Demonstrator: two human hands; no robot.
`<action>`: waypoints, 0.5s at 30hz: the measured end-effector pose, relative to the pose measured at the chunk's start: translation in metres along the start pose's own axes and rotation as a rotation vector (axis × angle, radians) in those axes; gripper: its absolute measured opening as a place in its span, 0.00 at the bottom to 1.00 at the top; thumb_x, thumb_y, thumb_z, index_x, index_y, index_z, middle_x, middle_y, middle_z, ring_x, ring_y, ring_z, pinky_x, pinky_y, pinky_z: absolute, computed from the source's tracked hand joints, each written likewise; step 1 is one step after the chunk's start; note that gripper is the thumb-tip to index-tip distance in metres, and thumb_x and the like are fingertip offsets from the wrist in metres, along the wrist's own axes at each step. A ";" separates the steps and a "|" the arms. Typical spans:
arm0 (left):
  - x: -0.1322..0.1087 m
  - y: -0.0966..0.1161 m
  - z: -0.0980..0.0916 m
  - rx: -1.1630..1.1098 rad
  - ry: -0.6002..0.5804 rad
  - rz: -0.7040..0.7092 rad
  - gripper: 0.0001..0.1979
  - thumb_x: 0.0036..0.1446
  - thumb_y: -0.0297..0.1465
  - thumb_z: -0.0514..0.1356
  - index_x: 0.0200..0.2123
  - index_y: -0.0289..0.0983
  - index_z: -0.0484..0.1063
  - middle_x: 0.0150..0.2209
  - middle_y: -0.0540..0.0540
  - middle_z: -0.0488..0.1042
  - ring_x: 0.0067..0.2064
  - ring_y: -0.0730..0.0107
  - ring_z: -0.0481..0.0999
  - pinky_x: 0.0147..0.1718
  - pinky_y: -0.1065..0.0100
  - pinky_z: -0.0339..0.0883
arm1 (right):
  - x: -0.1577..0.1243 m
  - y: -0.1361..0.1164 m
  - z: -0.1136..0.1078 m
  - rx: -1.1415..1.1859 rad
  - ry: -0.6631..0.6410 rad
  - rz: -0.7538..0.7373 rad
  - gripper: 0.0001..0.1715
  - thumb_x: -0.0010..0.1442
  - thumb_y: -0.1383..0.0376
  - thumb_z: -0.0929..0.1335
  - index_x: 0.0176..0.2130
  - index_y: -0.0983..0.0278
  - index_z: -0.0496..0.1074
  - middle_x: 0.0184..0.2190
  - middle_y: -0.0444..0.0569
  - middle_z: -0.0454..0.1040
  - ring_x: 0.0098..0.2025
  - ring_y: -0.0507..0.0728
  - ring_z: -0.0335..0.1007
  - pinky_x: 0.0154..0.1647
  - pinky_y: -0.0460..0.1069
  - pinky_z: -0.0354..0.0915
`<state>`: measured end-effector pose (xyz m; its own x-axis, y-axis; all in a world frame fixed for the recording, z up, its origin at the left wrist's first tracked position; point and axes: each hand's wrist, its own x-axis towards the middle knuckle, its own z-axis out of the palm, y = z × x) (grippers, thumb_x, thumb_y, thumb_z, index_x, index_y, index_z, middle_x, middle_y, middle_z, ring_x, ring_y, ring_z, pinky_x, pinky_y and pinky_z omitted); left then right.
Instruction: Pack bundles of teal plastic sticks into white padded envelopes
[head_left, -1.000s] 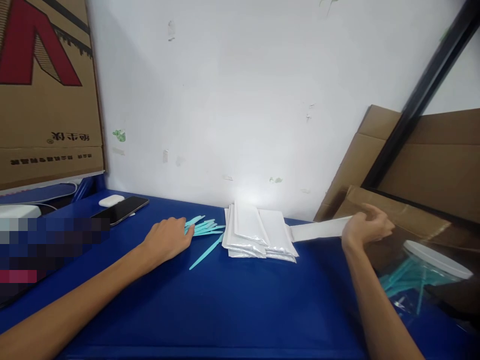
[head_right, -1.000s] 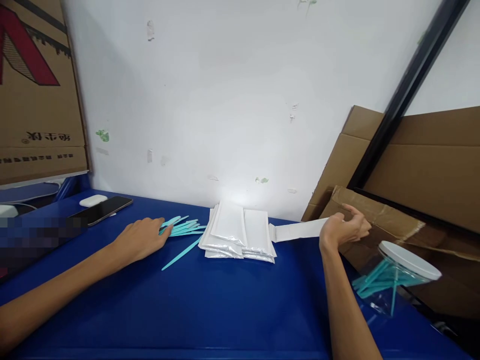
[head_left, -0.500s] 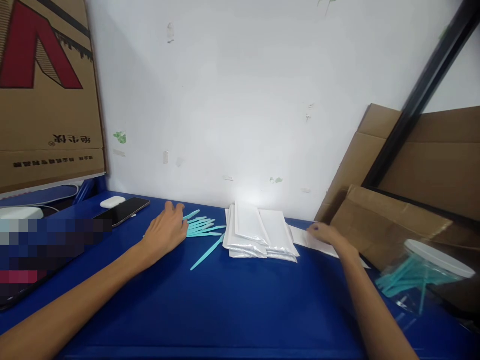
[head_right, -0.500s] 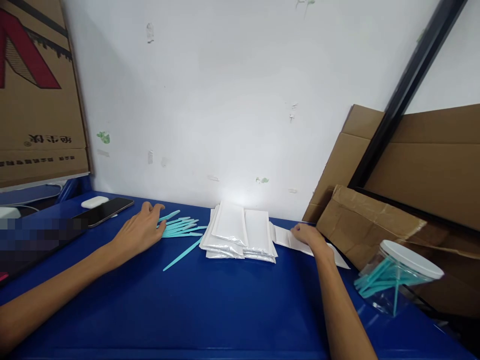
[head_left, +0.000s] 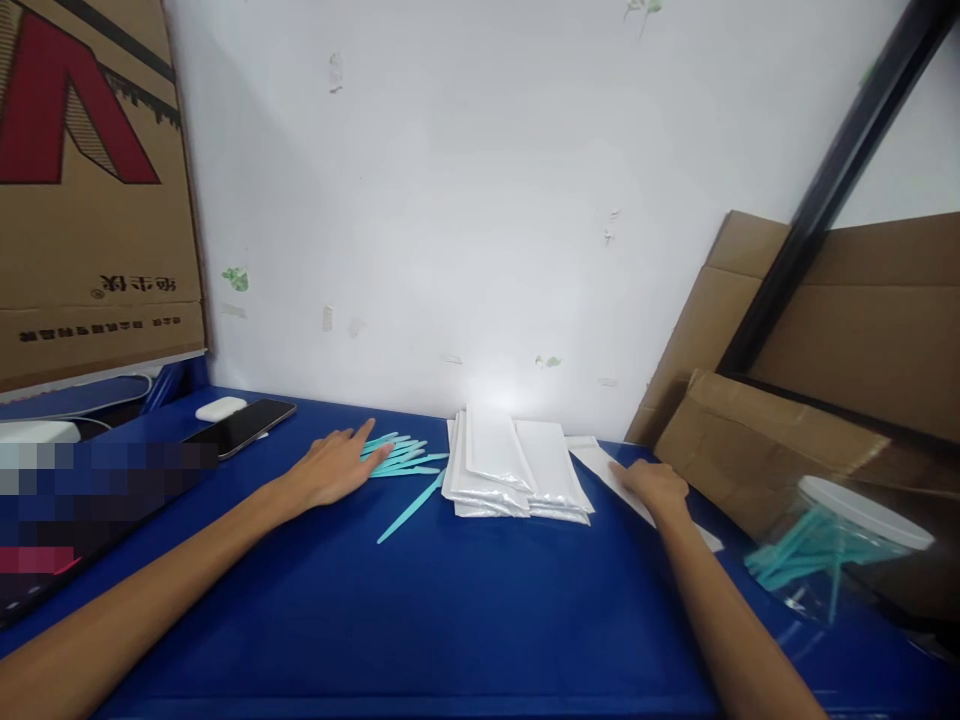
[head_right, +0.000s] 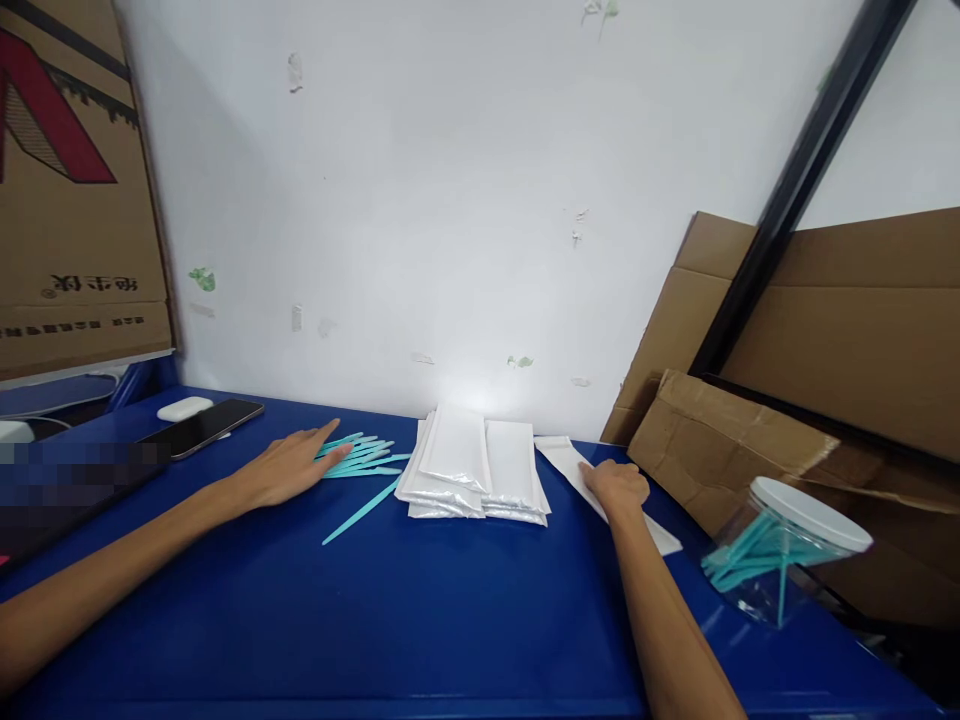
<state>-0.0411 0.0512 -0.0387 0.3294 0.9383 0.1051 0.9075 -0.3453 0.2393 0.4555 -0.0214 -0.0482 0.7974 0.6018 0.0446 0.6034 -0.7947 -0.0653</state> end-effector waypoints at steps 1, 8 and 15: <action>-0.004 0.006 0.002 -0.006 -0.015 -0.004 0.45 0.57 0.59 0.37 0.69 0.37 0.43 0.65 0.29 0.56 0.66 0.38 0.53 0.58 0.41 0.49 | -0.002 -0.001 -0.002 0.008 0.014 -0.001 0.37 0.62 0.48 0.60 0.54 0.75 0.72 0.52 0.75 0.69 0.54 0.76 0.67 0.45 0.63 0.66; -0.030 0.045 0.012 0.039 -0.021 0.091 0.49 0.52 0.63 0.44 0.68 0.38 0.48 0.65 0.28 0.55 0.65 0.32 0.52 0.57 0.41 0.48 | -0.031 -0.021 -0.026 0.099 0.144 -0.246 0.36 0.67 0.48 0.52 0.53 0.67 0.72 0.47 0.65 0.74 0.51 0.70 0.71 0.48 0.59 0.64; -0.023 0.051 0.015 0.172 0.134 0.098 0.28 0.62 0.44 0.46 0.55 0.33 0.70 0.50 0.29 0.70 0.52 0.42 0.68 0.48 0.50 0.61 | -0.076 -0.065 -0.030 0.170 0.061 -0.500 0.46 0.59 0.34 0.51 0.55 0.63 0.68 0.45 0.62 0.76 0.49 0.72 0.71 0.47 0.62 0.63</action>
<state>0.0017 0.0120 -0.0437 0.3906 0.8862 0.2492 0.9078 -0.4157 0.0552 0.3560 -0.0179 -0.0178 0.4143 0.8943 0.1691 0.9049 -0.3849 -0.1817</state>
